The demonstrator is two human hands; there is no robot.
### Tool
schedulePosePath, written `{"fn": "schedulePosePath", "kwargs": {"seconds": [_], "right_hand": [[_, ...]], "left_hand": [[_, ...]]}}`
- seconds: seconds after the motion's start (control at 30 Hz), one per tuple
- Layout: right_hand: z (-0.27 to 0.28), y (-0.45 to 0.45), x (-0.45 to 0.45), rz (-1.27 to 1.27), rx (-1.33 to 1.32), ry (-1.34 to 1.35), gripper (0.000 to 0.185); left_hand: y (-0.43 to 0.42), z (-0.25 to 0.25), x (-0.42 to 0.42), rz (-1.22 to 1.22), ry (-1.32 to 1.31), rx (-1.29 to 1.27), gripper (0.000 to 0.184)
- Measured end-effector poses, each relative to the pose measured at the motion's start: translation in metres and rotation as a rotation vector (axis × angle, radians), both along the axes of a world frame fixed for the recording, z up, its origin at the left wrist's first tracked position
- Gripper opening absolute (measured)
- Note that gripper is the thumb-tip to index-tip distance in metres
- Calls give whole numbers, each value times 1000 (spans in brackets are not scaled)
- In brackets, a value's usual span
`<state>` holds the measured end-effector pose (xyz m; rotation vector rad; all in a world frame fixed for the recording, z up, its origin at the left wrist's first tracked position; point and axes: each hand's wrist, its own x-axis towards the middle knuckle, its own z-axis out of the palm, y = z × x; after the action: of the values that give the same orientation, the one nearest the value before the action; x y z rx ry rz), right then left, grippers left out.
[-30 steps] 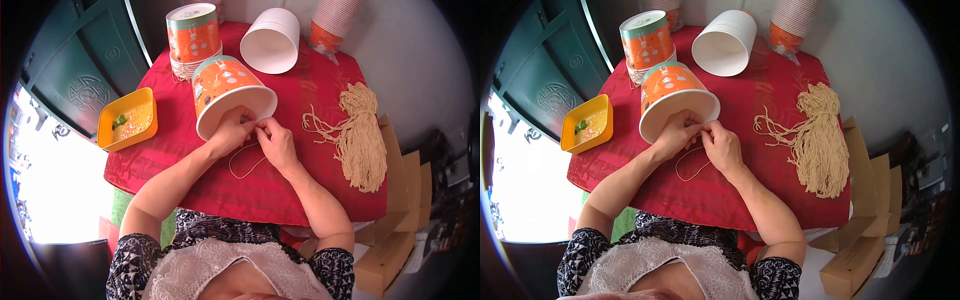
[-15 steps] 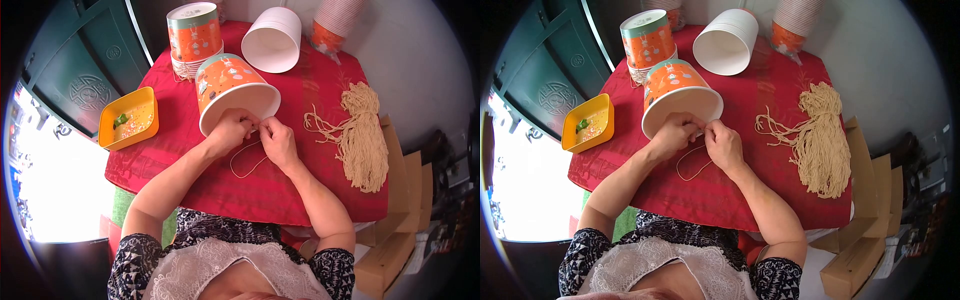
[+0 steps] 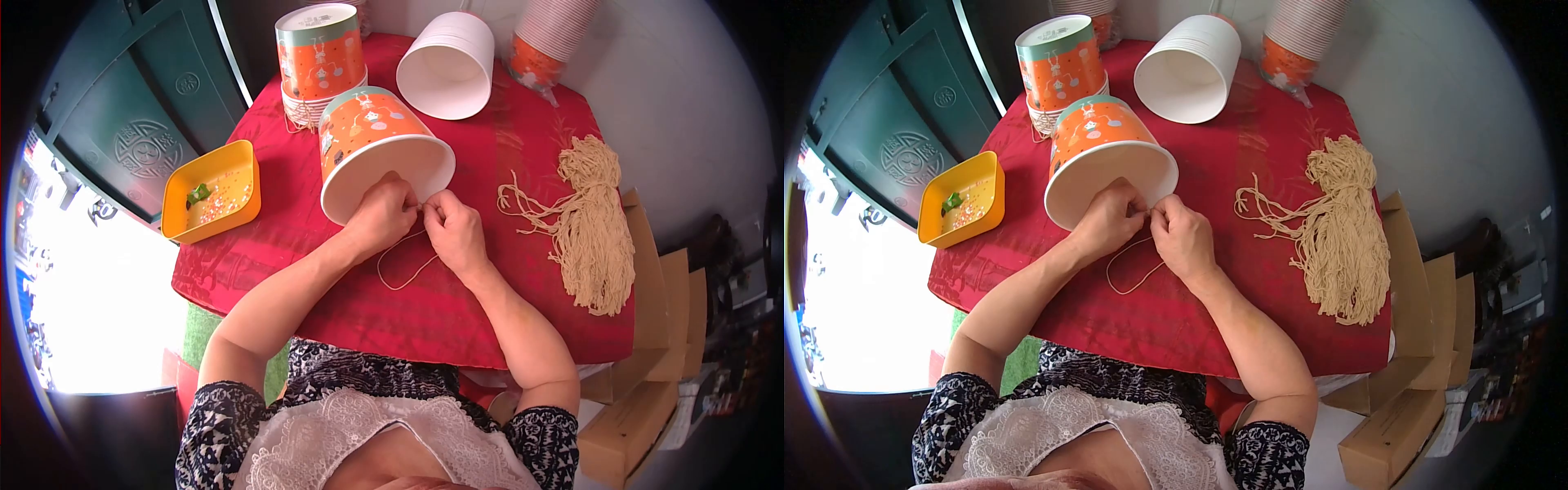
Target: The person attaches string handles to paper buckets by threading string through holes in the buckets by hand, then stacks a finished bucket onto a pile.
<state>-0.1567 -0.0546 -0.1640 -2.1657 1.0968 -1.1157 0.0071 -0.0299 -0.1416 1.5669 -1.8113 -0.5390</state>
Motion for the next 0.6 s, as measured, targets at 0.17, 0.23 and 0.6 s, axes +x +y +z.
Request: {"fn": "schedulePosePath", "kwargs": {"seconds": [0.17, 0.23, 0.6], "right_hand": [[3, 3, 1, -9, -31, 23, 8], [2, 3, 1, -5, -37, 24, 8], [0, 2, 2, 12, -150, 40, 7]], "left_hand": [[1, -2, 3, -21, 64, -27, 5], [1, -2, 4, -35, 83, 9, 5], [1, 1, 6, -39, 105, 18, 6]]}}
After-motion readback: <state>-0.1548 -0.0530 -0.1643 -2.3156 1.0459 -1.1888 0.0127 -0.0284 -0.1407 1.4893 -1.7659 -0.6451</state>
